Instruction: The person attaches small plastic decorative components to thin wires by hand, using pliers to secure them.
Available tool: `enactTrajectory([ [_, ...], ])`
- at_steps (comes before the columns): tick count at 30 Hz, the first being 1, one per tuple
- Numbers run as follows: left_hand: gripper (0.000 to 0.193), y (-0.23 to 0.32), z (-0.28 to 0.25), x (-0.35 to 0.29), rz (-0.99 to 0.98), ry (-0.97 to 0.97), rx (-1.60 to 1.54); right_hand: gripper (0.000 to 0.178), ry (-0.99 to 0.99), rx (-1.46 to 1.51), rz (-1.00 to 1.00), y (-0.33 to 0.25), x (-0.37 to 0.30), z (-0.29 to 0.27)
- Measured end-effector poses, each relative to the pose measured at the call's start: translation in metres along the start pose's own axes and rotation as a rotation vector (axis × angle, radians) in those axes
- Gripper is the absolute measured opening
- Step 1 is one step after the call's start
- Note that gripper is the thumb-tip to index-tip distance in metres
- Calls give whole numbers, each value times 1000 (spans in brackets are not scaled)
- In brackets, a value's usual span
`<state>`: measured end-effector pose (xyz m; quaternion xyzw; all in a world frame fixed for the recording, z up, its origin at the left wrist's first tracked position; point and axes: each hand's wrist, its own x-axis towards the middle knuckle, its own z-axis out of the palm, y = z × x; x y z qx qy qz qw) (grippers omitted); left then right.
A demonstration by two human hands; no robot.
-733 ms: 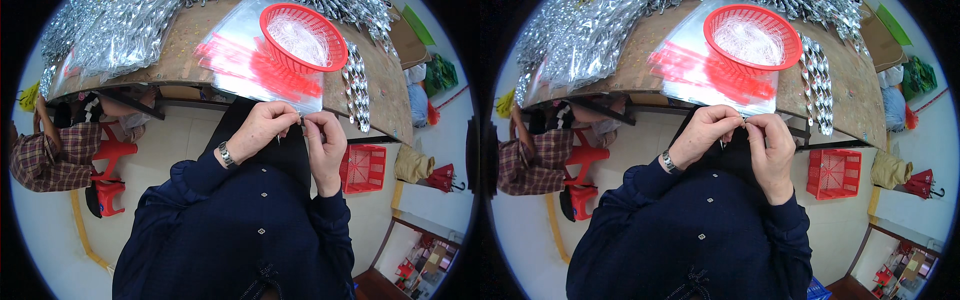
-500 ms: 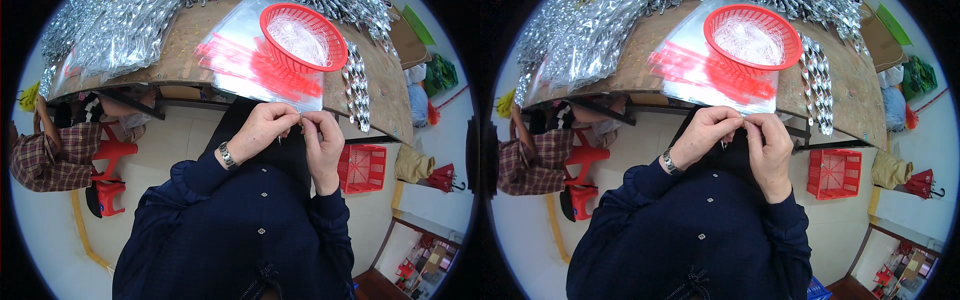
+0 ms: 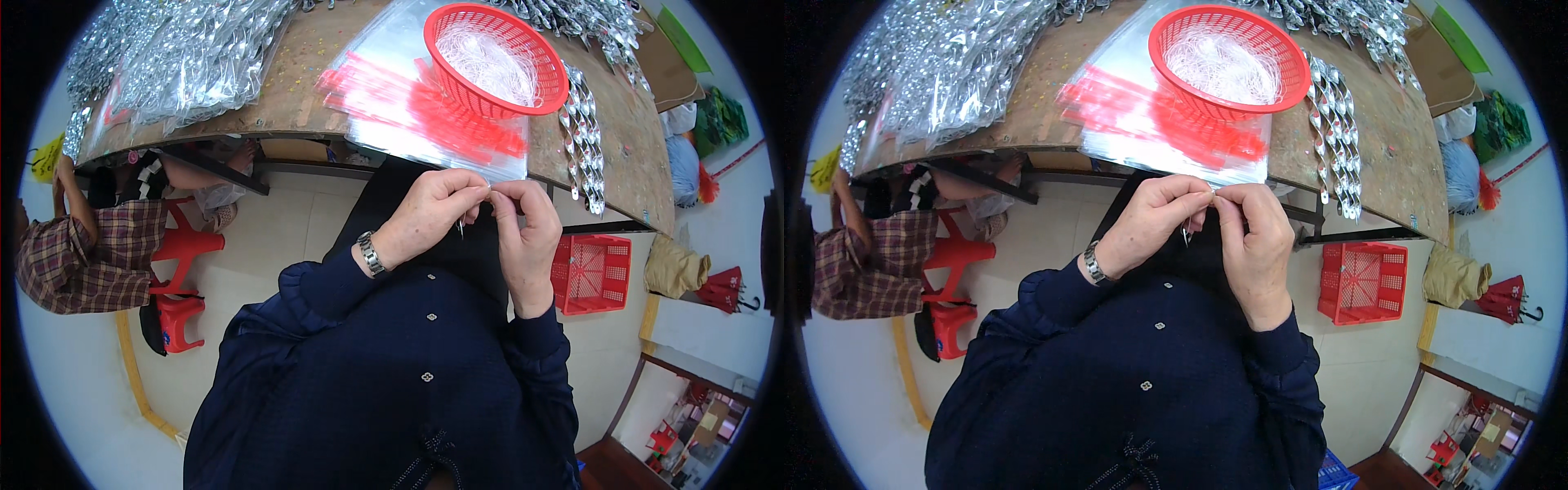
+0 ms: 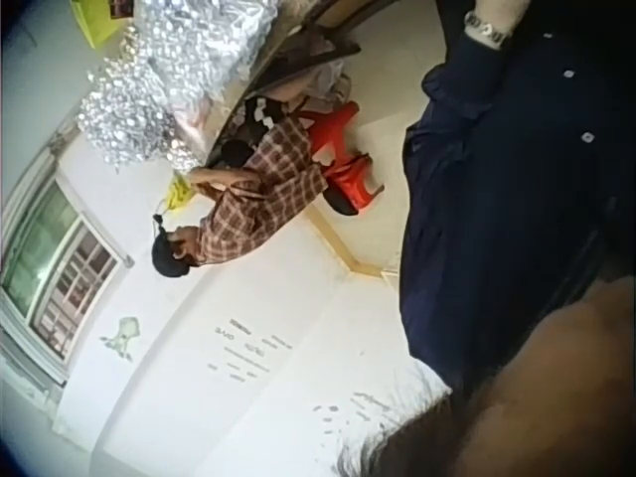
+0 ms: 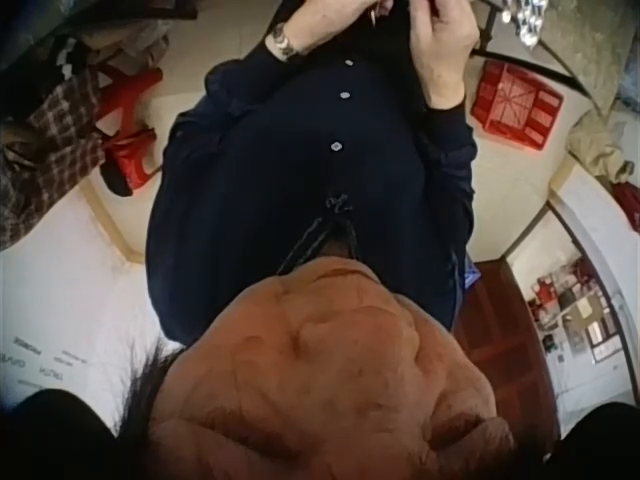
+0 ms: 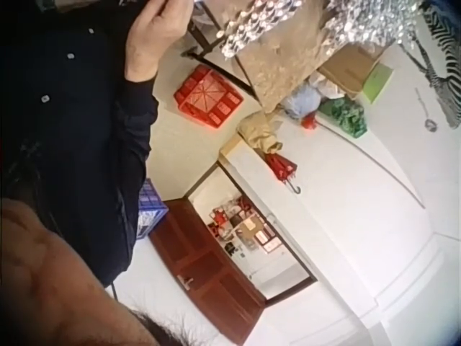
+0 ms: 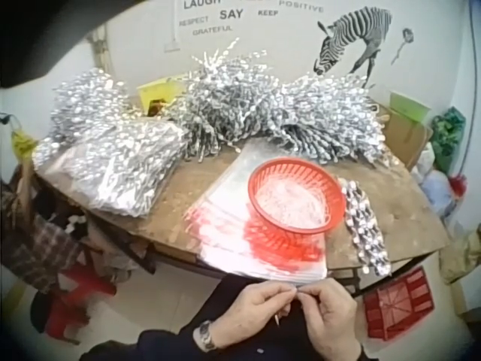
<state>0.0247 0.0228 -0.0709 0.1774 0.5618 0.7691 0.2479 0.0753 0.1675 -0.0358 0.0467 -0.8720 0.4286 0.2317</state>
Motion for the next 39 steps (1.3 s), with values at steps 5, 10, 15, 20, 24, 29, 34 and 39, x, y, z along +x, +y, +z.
enactTrajectory([
  [5,17,1,1,0,27,-4,87,4,-9,-50,-28,2,1,-2],
  [10,15,3,5,1,173,87,422,5,-16,-172,-85,3,2,-2],
  [15,15,0,5,1,211,109,468,6,-16,-178,-84,4,1,0],
  [20,15,2,5,1,149,107,414,6,-6,-163,-80,7,1,2],
  [24,16,1,4,2,130,79,367,4,-8,-116,-47,9,1,1],
  [29,18,0,3,1,23,63,159,2,-21,-44,-35,12,0,0],
  [34,18,4,2,1,-113,22,-111,3,-33,141,95,18,-2,-1],
  [39,18,2,2,1,-130,-49,-143,6,-24,389,283,16,-1,-2],
])
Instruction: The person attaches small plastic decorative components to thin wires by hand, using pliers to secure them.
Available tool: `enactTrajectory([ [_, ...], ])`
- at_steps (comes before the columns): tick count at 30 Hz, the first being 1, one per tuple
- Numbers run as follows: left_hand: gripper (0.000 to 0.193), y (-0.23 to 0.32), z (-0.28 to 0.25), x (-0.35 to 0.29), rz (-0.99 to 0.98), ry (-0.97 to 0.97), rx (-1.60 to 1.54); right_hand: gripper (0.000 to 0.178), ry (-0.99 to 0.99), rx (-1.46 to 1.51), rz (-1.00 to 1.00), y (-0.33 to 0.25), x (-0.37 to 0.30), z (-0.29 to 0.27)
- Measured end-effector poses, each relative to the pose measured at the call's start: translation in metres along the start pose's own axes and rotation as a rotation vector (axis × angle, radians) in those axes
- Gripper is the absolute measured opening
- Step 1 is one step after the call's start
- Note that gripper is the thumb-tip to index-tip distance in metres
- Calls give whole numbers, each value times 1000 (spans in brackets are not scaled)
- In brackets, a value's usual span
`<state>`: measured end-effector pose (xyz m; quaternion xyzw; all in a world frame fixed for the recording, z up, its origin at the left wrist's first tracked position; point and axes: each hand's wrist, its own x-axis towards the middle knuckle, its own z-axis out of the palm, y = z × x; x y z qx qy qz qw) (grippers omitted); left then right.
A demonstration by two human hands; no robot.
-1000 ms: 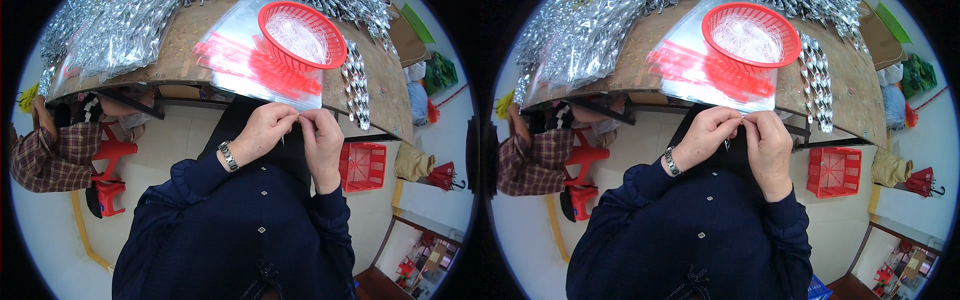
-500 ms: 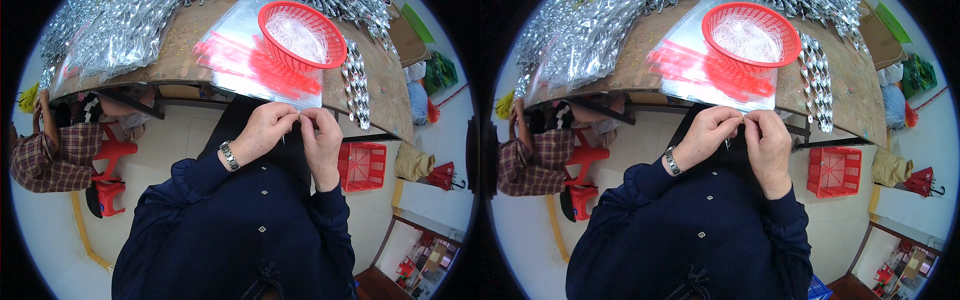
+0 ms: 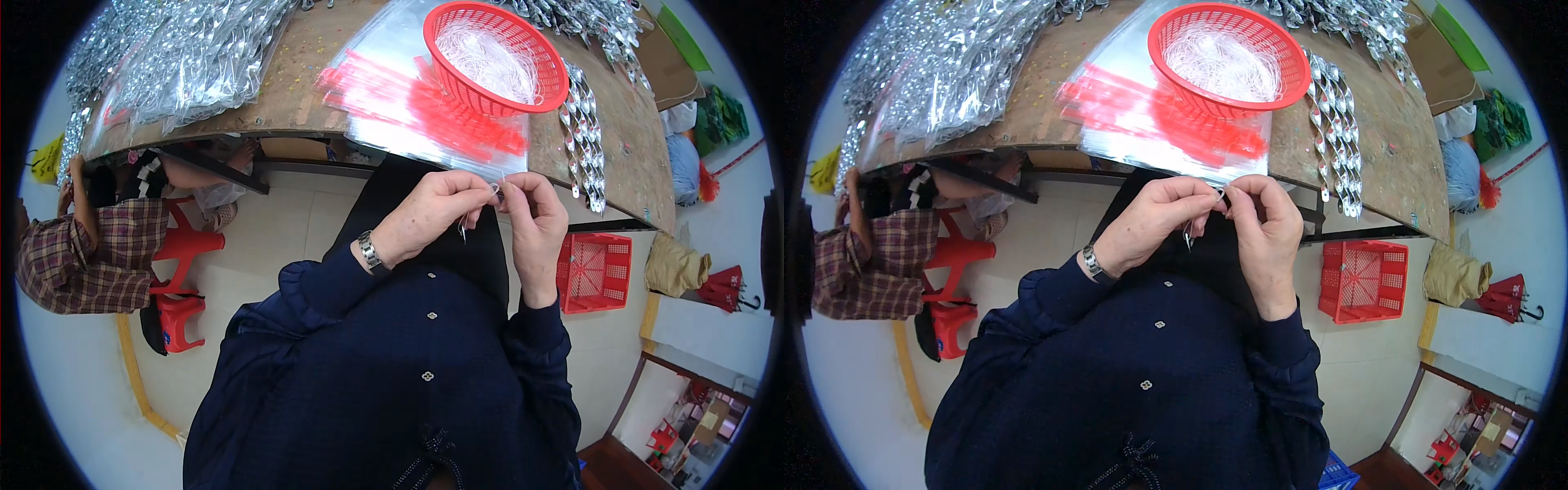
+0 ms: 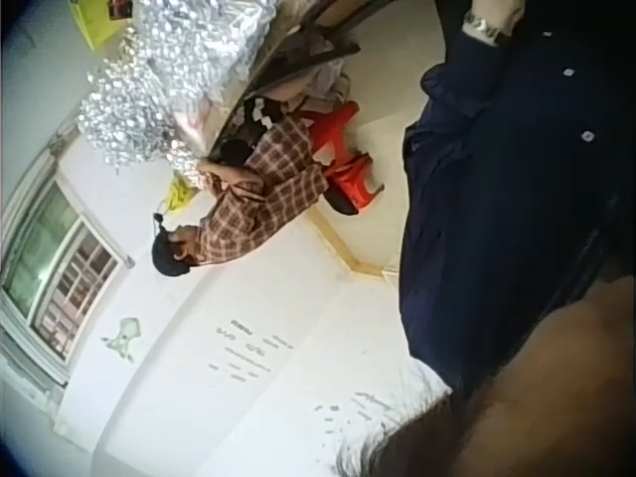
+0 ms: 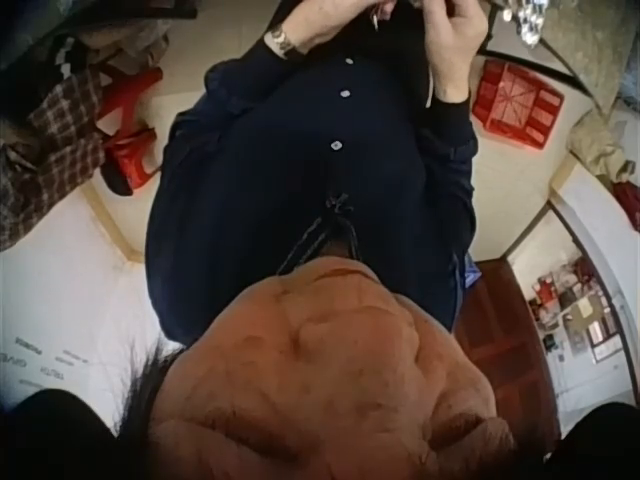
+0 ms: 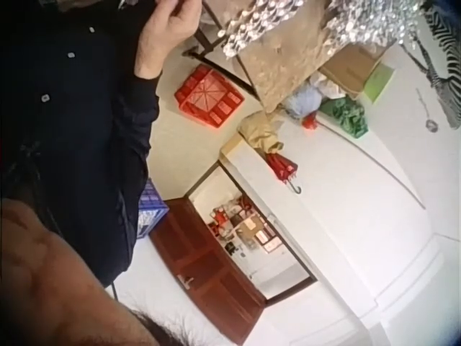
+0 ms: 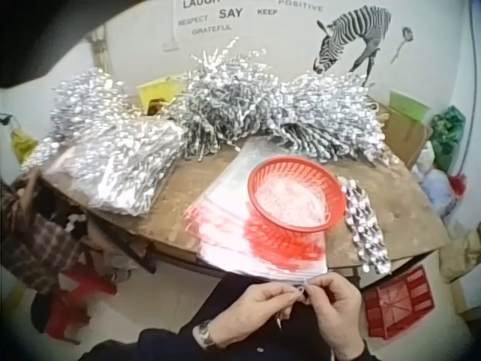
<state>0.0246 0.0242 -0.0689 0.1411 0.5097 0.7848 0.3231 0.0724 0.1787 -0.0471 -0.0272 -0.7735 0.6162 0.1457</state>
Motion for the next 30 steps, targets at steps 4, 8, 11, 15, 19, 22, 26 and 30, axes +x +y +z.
enactTrajectory([
  [4,15,-2,-1,-1,11,-74,77,8,-45,230,94,-2,5,-6],
  [8,14,-1,0,-1,-5,-84,68,4,-99,715,236,-4,9,-13],
  [11,13,-1,1,-1,11,-90,64,3,-105,794,244,-5,10,-15],
  [15,12,1,1,-5,25,-150,140,3,-84,783,179,-3,19,-30],
  [19,11,4,-6,-7,36,-185,155,2,2,833,106,18,45,-66],
  [22,12,5,-2,-5,34,-166,118,2,-15,806,120,11,44,-75],
  [26,13,1,-4,-1,14,-156,56,2,-105,653,220,-9,36,-50],
  [30,13,8,5,1,-84,-176,13,16,-154,631,183,-15,30,-35],
])
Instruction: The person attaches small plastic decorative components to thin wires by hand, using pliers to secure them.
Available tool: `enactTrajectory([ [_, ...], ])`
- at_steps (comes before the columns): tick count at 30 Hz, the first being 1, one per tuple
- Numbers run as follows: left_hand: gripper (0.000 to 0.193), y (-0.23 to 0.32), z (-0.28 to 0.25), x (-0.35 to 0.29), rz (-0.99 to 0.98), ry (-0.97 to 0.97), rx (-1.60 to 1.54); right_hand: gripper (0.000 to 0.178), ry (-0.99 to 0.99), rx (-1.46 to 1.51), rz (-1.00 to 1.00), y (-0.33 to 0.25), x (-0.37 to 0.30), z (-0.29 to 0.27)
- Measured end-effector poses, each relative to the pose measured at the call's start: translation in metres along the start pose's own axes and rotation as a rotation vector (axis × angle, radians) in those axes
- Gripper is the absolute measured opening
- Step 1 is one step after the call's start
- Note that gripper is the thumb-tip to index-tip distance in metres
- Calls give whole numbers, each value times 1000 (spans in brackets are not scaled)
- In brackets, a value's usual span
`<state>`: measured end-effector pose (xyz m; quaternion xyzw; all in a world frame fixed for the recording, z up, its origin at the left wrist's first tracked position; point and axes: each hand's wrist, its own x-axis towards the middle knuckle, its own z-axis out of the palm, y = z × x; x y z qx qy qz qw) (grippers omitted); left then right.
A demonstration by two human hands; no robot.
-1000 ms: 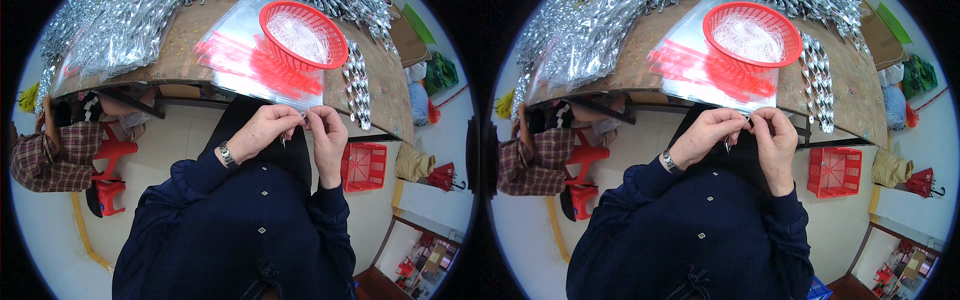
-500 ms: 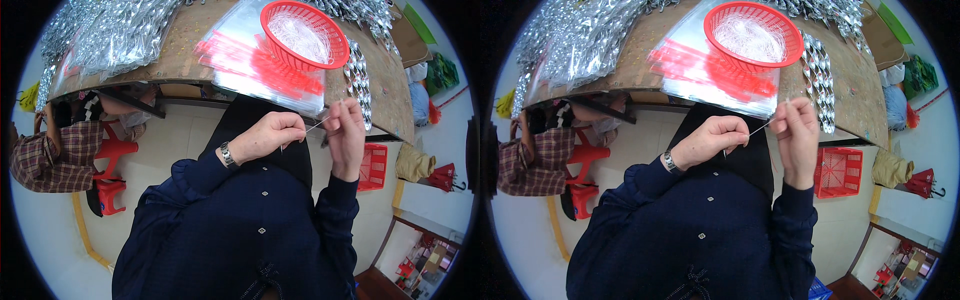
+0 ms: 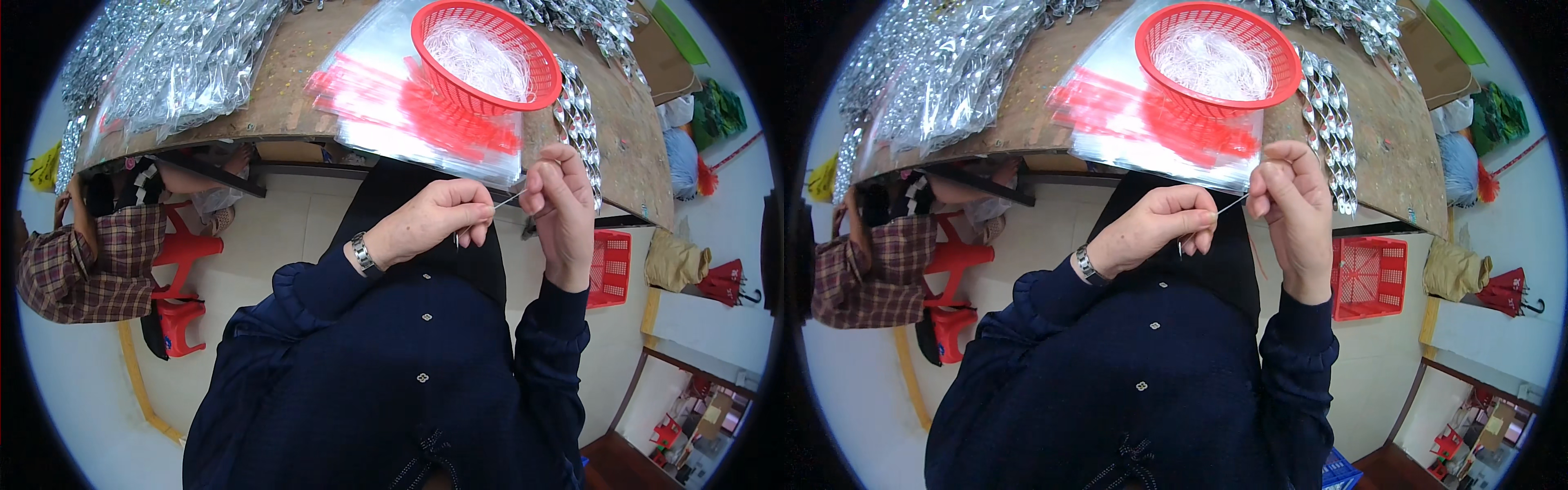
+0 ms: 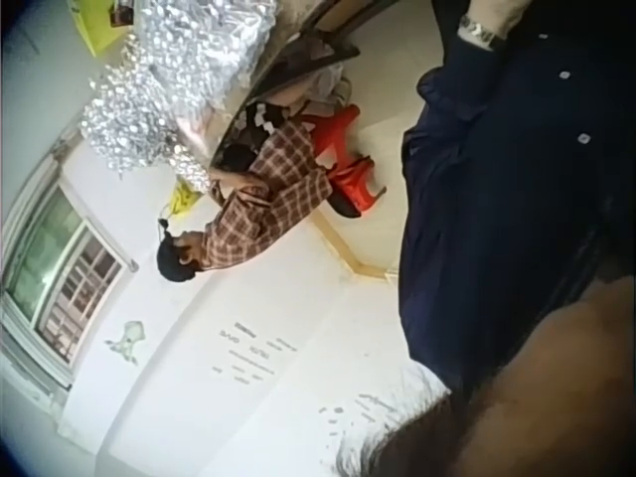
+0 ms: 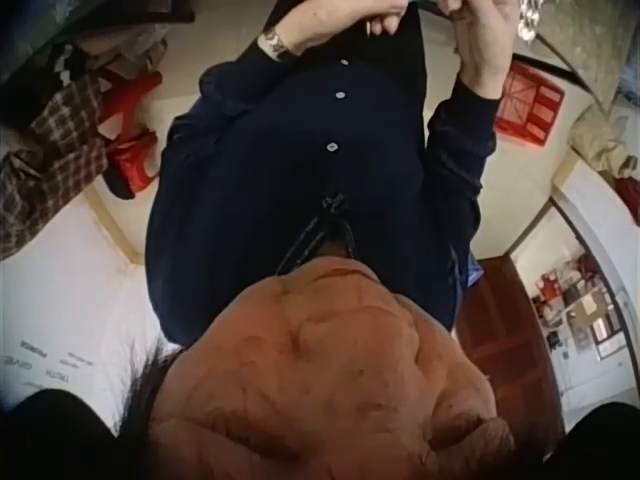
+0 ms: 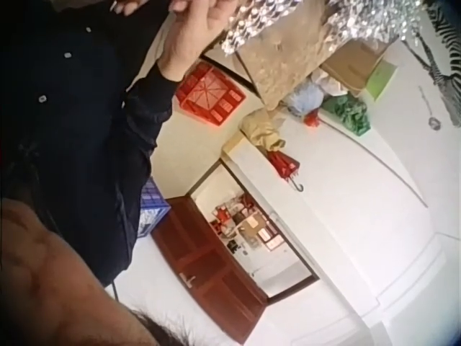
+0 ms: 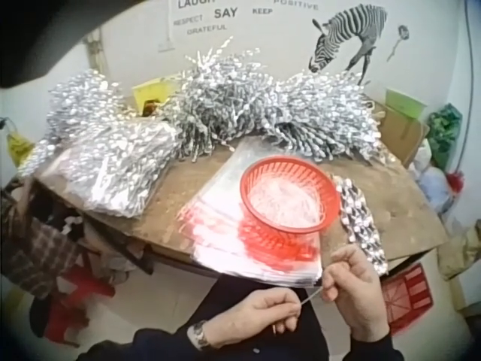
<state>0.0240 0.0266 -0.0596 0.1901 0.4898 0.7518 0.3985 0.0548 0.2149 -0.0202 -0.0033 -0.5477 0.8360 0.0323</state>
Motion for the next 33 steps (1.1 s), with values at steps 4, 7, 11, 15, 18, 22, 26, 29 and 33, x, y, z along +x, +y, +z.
enactTrajectory([
  [4,14,1,3,1,-3,-40,9,20,14,-45,-3,-4,-2,11],
  [7,15,5,6,2,26,-43,63,21,14,-78,-7,-5,0,12],
  [11,15,6,3,-1,67,-22,101,19,35,-142,-26,-2,6,-3],
  [15,13,9,-6,-8,110,27,85,11,92,-172,-133,-11,20,-37],
  [18,12,6,-17,-10,141,44,45,6,93,-161,-177,-21,26,-57],
  [22,13,8,-18,-7,135,75,-16,10,71,-260,-107,-24,21,-52],
  [26,14,9,-18,-2,118,76,3,16,-45,-663,9,-21,5,-14],
  [29,15,10,-15,0,100,66,-15,15,-160,-999,-156,-18,0,0],
  [33,16,9,-12,1,90,61,-13,11,-219,-1139,-313,-20,1,9],
])
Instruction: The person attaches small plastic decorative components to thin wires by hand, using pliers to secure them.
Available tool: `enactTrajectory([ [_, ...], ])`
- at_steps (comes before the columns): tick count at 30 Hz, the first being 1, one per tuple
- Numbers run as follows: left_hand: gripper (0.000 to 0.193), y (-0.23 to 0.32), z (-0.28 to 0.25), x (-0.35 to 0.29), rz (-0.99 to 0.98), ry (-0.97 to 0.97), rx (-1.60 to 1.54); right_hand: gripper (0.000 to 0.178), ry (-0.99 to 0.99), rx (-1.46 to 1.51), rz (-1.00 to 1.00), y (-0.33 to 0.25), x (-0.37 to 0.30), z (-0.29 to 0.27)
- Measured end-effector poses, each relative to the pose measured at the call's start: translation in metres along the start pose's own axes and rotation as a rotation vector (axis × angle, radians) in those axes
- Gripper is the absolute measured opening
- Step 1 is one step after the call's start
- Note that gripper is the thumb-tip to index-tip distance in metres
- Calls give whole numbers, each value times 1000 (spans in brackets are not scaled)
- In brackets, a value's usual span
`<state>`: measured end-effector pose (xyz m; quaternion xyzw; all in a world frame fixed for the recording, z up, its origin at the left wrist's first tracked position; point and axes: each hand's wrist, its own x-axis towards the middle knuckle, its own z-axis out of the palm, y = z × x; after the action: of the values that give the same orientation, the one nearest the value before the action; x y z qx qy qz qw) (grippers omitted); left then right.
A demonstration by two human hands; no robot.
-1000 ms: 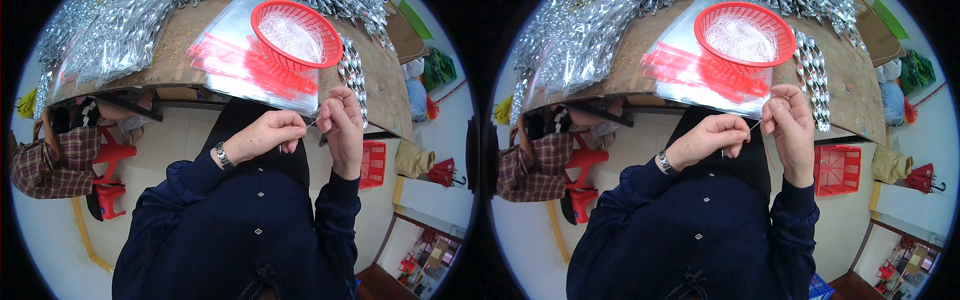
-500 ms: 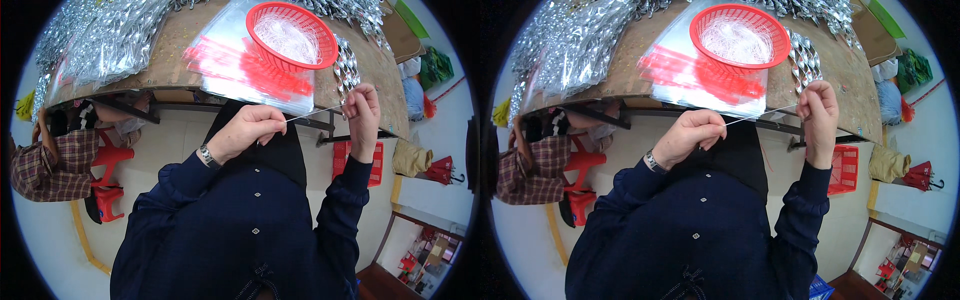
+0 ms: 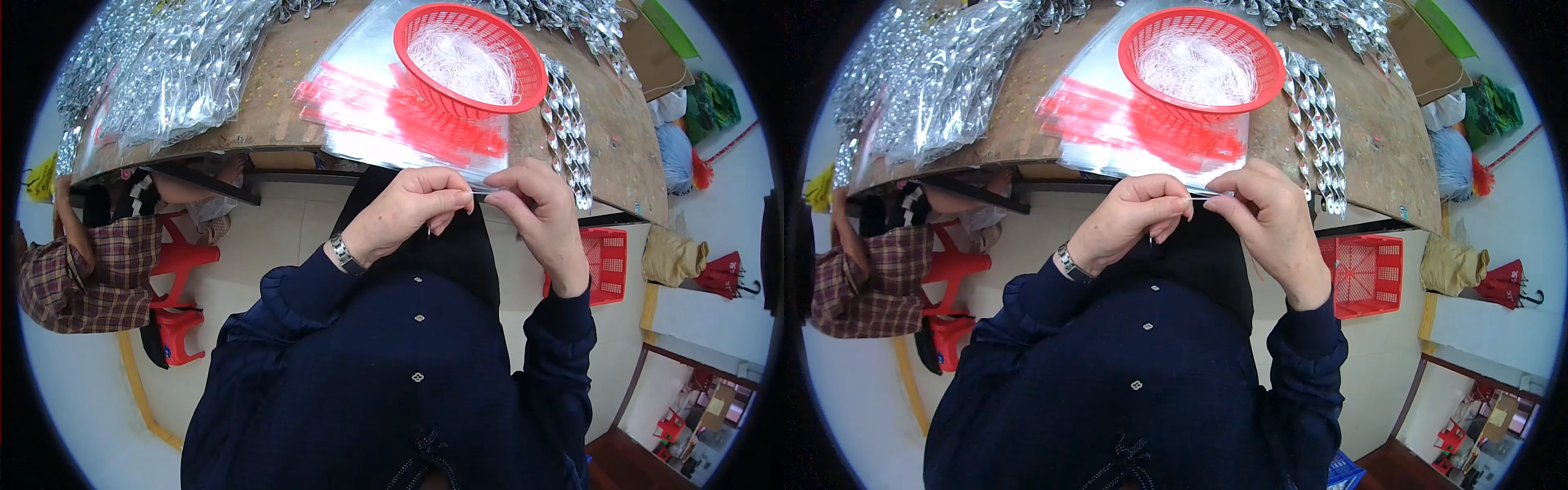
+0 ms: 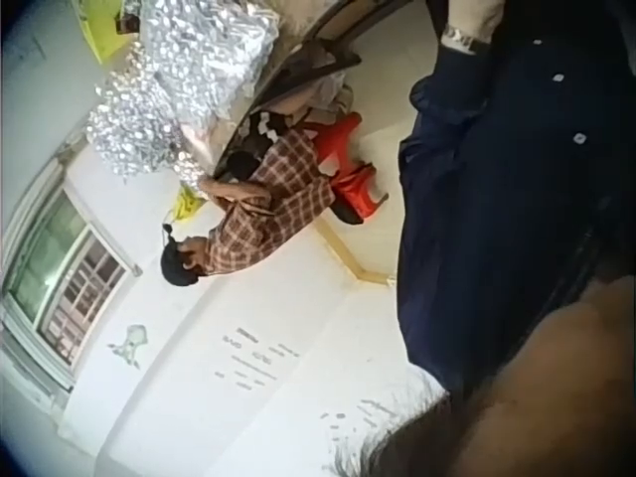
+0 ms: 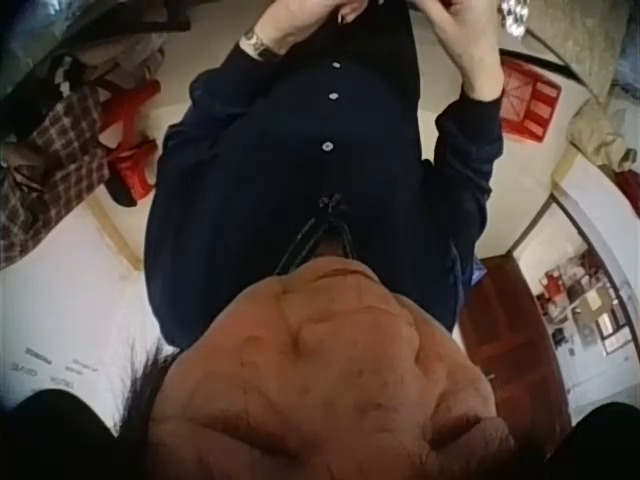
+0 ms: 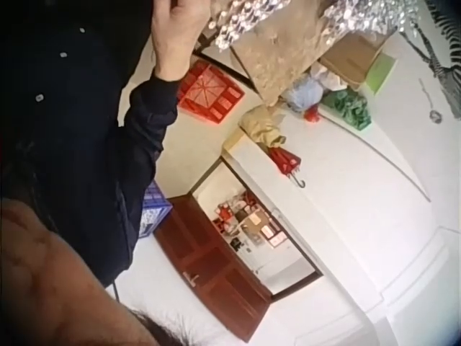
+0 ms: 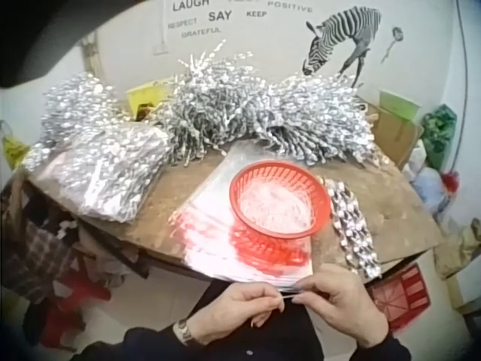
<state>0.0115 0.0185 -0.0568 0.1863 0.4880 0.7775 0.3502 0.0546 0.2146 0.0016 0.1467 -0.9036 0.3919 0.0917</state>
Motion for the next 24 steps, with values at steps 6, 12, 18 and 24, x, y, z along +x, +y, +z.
enactTrajectory([
  [6,14,3,-3,-1,9,-21,-81,4,79,-24,-91,14,0,-5],
  [12,14,9,-7,-8,46,-20,-76,6,244,-75,-60,21,0,-17],
  [18,14,22,2,-6,-24,-101,-39,4,271,-72,-143,16,2,-16],
  [24,13,23,5,-4,-44,-162,232,4,303,7,-156,7,2,-19],
])
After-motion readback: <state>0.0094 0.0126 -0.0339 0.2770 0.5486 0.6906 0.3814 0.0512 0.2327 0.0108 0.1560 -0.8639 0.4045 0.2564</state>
